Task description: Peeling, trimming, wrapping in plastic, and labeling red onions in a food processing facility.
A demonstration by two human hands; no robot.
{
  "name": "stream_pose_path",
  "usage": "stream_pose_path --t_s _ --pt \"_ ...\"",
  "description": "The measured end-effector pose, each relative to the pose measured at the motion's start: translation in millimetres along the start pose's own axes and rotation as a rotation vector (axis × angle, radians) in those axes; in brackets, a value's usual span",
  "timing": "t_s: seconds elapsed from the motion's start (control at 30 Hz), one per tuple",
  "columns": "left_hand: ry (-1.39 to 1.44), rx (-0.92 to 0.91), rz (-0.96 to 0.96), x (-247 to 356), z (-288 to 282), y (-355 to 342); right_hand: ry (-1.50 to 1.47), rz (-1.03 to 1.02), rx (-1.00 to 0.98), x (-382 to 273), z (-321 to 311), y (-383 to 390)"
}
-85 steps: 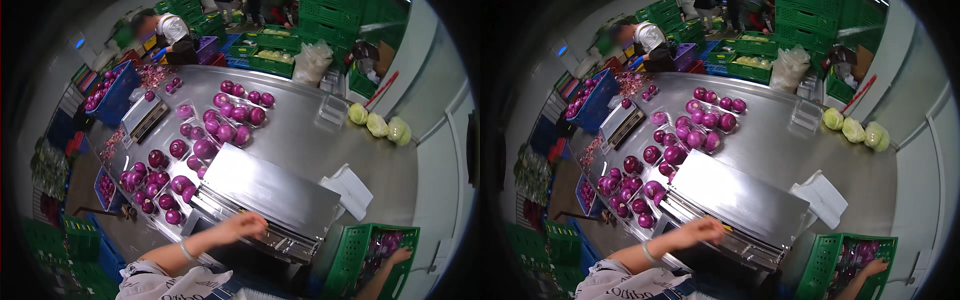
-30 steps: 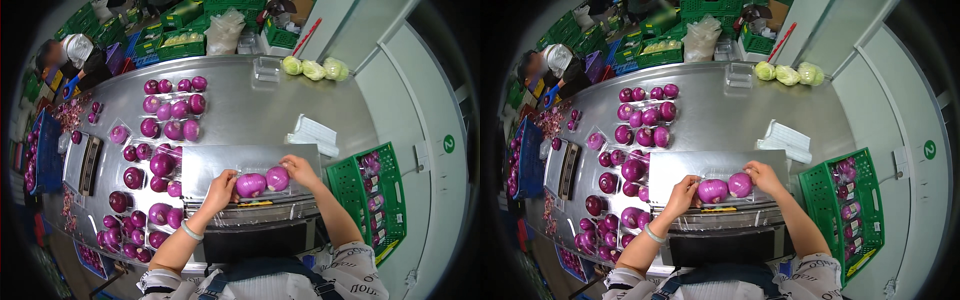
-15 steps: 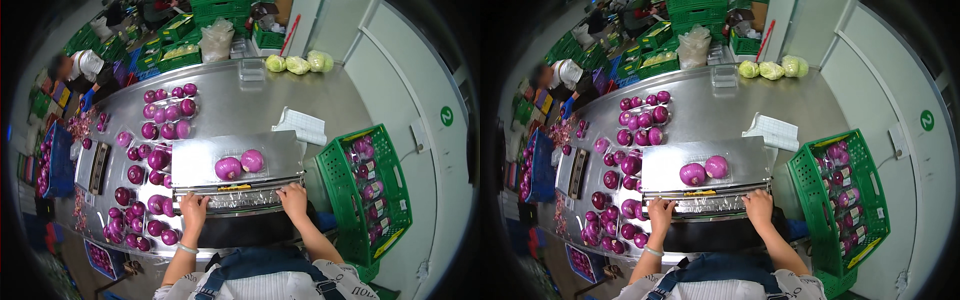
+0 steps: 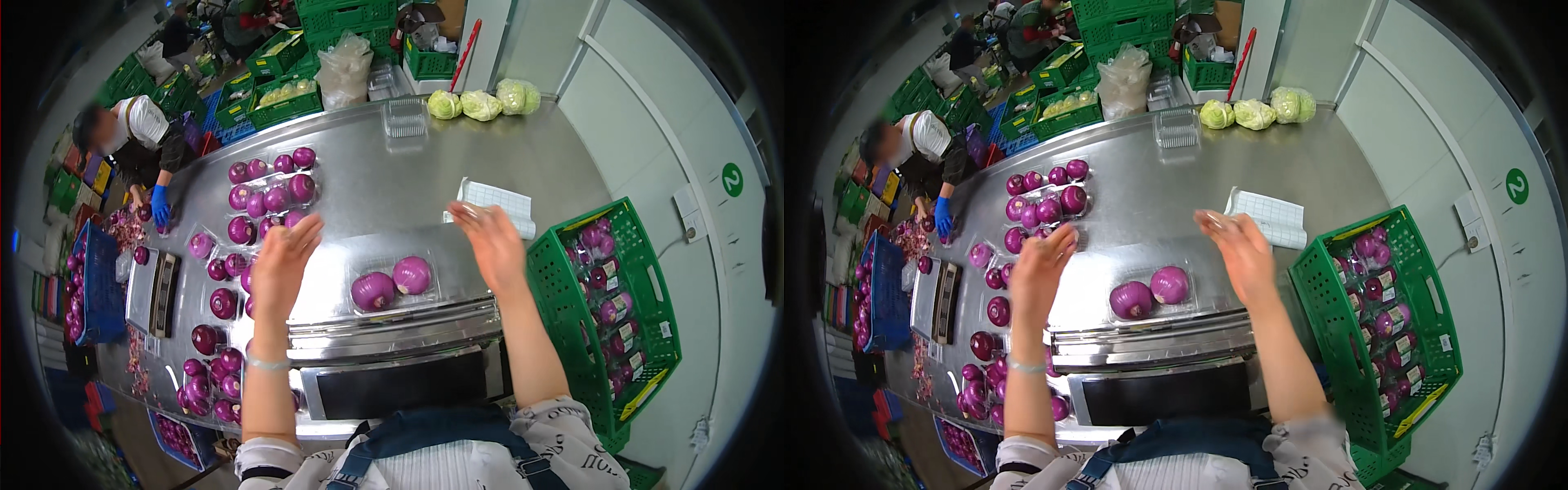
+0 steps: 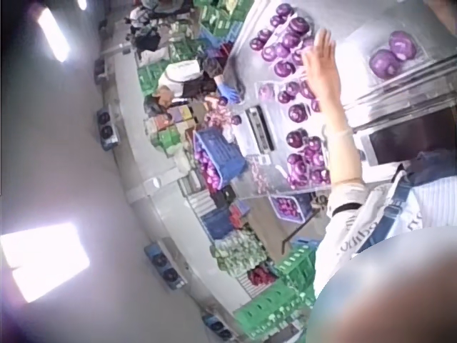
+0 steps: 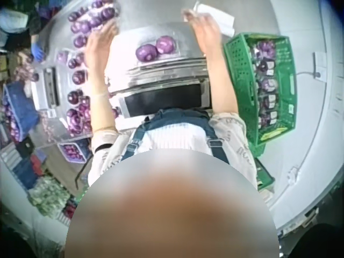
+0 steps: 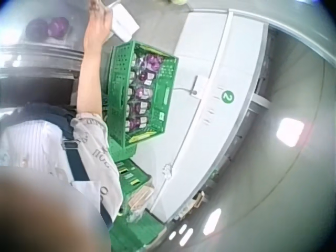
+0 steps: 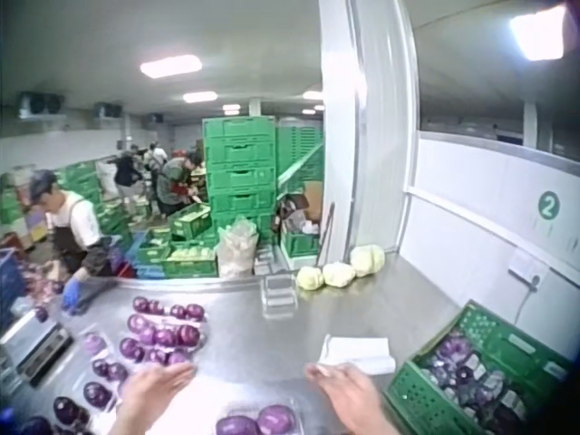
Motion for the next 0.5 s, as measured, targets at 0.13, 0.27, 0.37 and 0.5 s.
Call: stream_pose_path --t_s 0.13,0.27,0.37,0.5 --pt "-1.108 0.121 0.161 -96.8 -53.7 -30.0 1.217 0.066 -0.145 120.7 -32.3 -33.6" --pt "-1.073 0.057 -0.214 -133.9 -59.0 -14.2 1.133 0.181 -0.347 154.7 -40.2 -13.2" --pt "-0.873 0.047 -0.428 -134.8 -56.3 1.9 1.185 0.327 -0.466 143.0 -25.7 4.0" --pt "-0.999 -0.079 -0.411 -125.8 -44.2 15.7 1.122 0.255 -0.495 130.6 -26.3 17.9"
Point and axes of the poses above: each hand's wrist, its own y-axis away from the middle knuckle, its own z-axis out of the palm, x = y × z, the point moved 9 cm from there along -y, towards the middle knuckle, and after that the axes turned 11 degrees about x, right-handed, at the moved point
